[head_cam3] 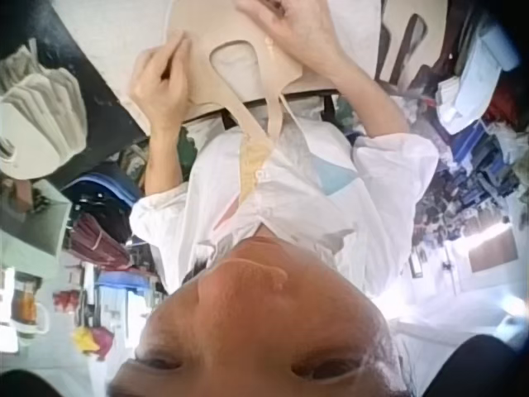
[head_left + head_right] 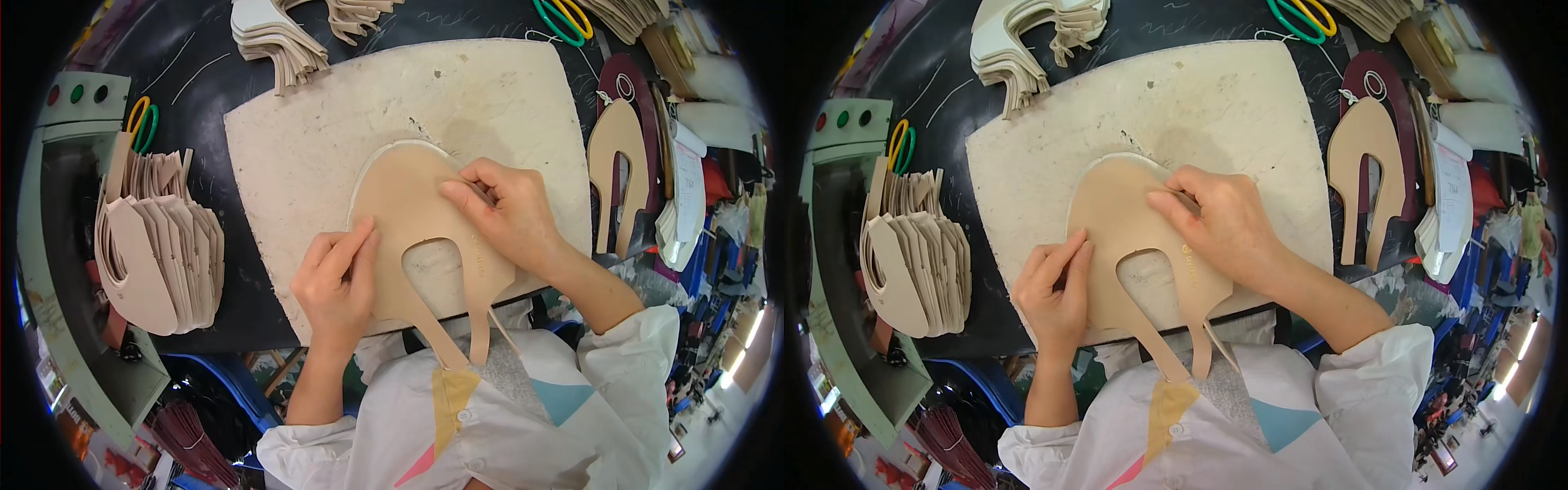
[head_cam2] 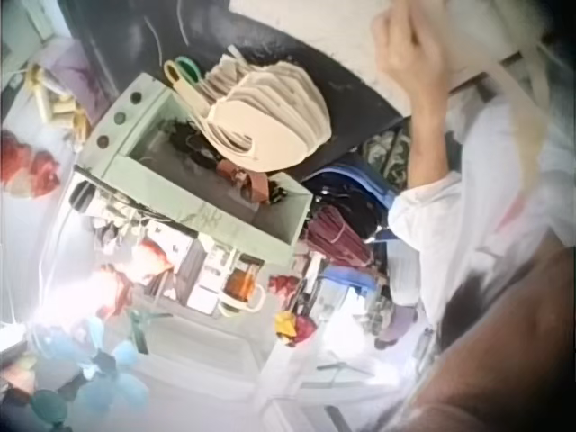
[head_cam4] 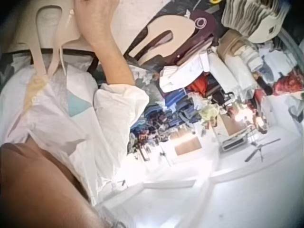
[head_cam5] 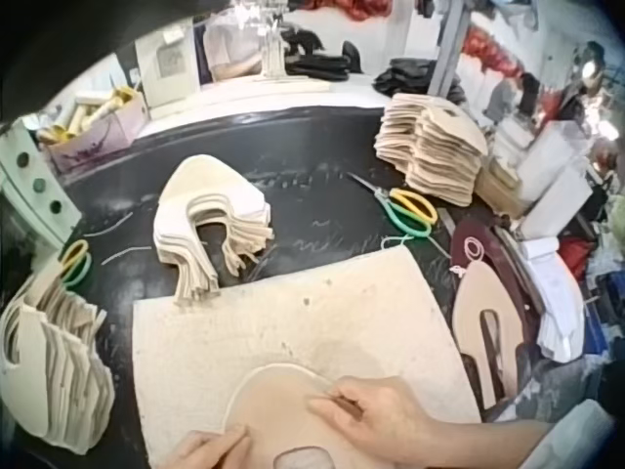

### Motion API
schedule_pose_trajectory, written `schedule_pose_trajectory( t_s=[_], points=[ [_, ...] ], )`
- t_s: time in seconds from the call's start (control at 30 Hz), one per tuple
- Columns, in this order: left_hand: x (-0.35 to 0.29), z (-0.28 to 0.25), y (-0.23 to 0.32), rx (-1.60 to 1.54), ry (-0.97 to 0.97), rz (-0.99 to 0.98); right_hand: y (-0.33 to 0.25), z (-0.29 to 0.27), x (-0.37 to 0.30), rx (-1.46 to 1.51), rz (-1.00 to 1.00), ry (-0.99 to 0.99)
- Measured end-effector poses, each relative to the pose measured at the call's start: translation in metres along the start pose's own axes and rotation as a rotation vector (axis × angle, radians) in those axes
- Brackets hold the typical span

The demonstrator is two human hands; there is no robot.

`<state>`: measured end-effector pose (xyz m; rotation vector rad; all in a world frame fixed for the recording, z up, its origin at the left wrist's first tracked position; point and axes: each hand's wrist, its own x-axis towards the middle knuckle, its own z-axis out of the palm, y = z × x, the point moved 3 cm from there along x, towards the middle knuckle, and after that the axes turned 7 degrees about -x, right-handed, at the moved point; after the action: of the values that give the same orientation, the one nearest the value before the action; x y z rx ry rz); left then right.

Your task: The recorder is inspecting and stacking leather shoe upper components on a workbench.

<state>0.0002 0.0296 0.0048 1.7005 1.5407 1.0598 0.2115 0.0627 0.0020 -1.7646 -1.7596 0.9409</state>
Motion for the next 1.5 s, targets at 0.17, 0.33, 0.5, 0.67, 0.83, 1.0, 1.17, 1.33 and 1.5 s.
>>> schedule_pose_trajectory(
  t_s=[0.17, 0.33, 0.5, 0.67, 0.83, 1.0, 1.17, 1.33, 1.5],
  points=[
    [0.006, 0.002, -0.002, 0.000, -0.023, -0.027, 0.000, 0.001, 0.004, -0.020, 0.026, 0.009],
    [0.007, 0.002, 0.000, -0.004, -0.027, -0.057, -0.001, 0.000, 0.006, -0.077, 0.003, 0.001],
    [0.016, 0.000, 0.009, 0.133, -0.138, -0.023, -0.009, -0.003, 0.015, -0.173, -0.014, -0.059],
    [0.045, 0.008, 0.022, 0.349, -0.396, 0.510, -0.014, -0.009, 0.049, -0.332, -0.222, -0.150],
    [0.053, 0.026, 0.014, 0.420, -0.443, 0.521, 0.001, -0.020, 0.049, 0.005, -0.471, -0.075],
    [0.047, 0.030, 0.014, 0.516, -0.460, 0.495, 0.027, -0.048, 0.006, 0.441, 0.374, -0.277],
    [0.049, 0.033, 0.020, 0.556, -0.491, 0.512, 0.039, -0.045, -0.011, 0.360, 0.369, -0.121],
    [0.053, 0.037, 0.030, 0.562, -0.492, 0.528, 0.036, -0.038, -0.013, 0.131, 0.225, -0.017],
    [0.052, 0.063, 0.043, 0.234, -0.662, 0.564, 0.032, -0.038, -0.009, 0.002, 0.129, -0.010]
  ],
)
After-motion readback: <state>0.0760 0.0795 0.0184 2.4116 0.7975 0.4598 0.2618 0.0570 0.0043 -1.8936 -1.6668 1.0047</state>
